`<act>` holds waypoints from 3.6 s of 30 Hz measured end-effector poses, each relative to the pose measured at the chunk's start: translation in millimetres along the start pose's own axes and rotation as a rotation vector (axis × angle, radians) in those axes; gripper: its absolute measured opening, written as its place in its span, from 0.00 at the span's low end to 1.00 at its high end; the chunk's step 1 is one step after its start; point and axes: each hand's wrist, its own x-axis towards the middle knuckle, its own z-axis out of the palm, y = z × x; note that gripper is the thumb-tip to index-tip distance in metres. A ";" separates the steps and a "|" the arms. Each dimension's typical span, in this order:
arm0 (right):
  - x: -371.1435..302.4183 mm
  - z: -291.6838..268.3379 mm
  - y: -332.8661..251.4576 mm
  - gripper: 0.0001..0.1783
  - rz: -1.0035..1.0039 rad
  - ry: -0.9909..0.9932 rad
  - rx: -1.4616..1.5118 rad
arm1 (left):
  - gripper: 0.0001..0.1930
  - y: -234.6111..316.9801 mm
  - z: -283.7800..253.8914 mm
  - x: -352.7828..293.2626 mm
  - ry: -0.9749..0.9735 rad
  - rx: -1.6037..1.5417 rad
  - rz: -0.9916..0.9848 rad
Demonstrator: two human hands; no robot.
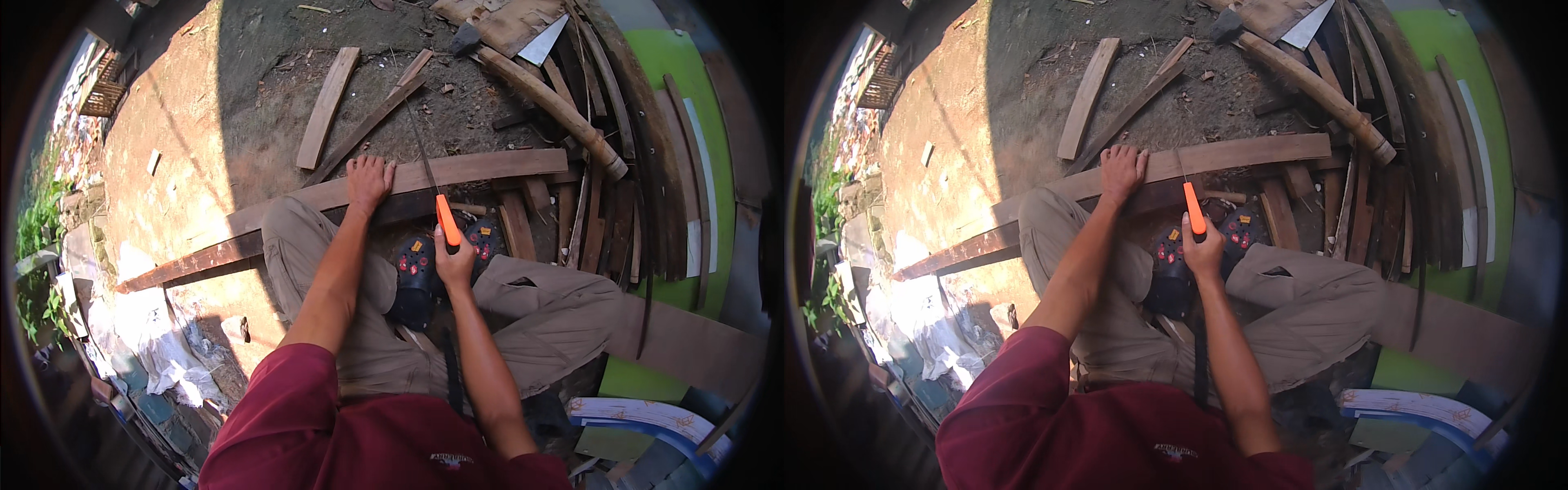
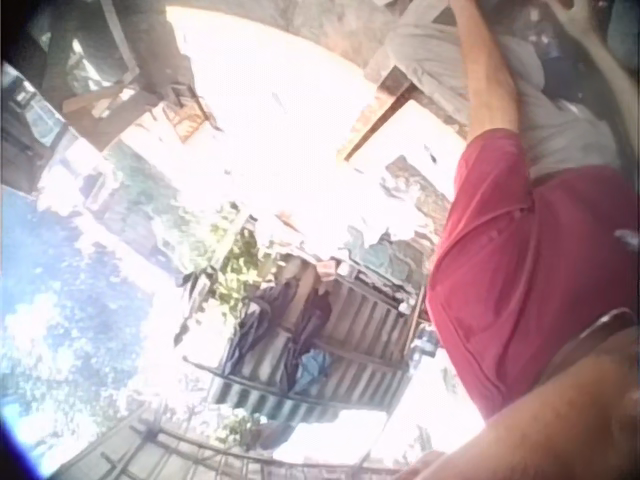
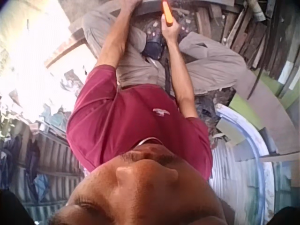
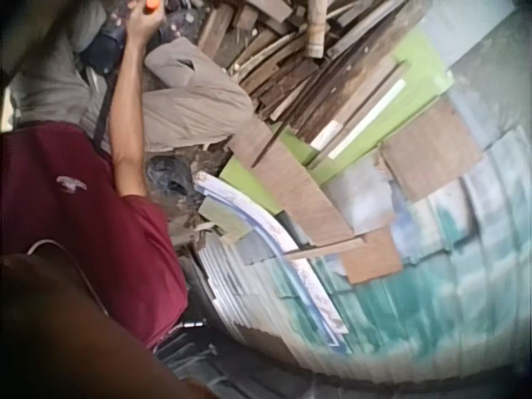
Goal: The person sits on the ground and uses a hand saw to cut a long wooden plank. They hold the plank steady with their left hand and saw with their right hand, periodically adjusting the plank's position.
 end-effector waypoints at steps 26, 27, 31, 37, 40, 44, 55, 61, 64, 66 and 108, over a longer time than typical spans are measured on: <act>-68.9 -87.4 -44.9 0.11 0.234 0.038 -0.009 | 0.54 -17.4 60.1 -14.4 0.046 0.041 -0.115; -65.0 -87.1 -43.2 0.11 0.272 0.059 0.039 | 0.55 -18.2 56.7 -11.2 0.024 0.019 -0.115; -40.4 -106.7 -72.2 0.11 0.256 0.129 0.338 | 0.61 -19.8 38.7 -0.4 -0.269 0.028 -0.123; -27.5 -156.3 -120.9 0.31 -0.034 0.238 0.642 | 0.50 -59.1 3.0 42.5 -0.419 -0.279 -0.149; -35.7 -200.7 -150.8 0.46 -0.179 0.396 0.814 | 0.41 -27.5 -59.5 29.0 -0.418 -0.344 -0.077; -49.0 -271.8 -176.3 0.47 -0.337 0.548 0.600 | 0.32 -17.5 -134.7 15.1 -0.422 -0.462 0.111; -99.5 -267.6 97.9 0.32 -0.300 0.345 -0.527 | 0.25 158.5 -319.0 -63.2 -0.225 -0.575 0.511; -151.9 -207.4 213.3 0.30 -0.085 0.074 -0.802 | 0.23 188.3 -362.6 -75.4 -0.244 -0.190 0.664; -139.1 -183.8 217.7 0.25 0.053 0.008 -0.949 | 0.23 173.5 -368.0 -51.4 -0.258 -0.126 0.657; -104.1 -179.2 217.7 0.25 0.083 -0.064 -0.917 | 0.23 161.5 -358.6 -22.1 -0.315 -0.114 0.622; 299.0 -212.1 158.7 0.52 0.104 0.042 -0.618 | 0.35 13.1 -20.1 106.4 -0.301 -0.065 0.140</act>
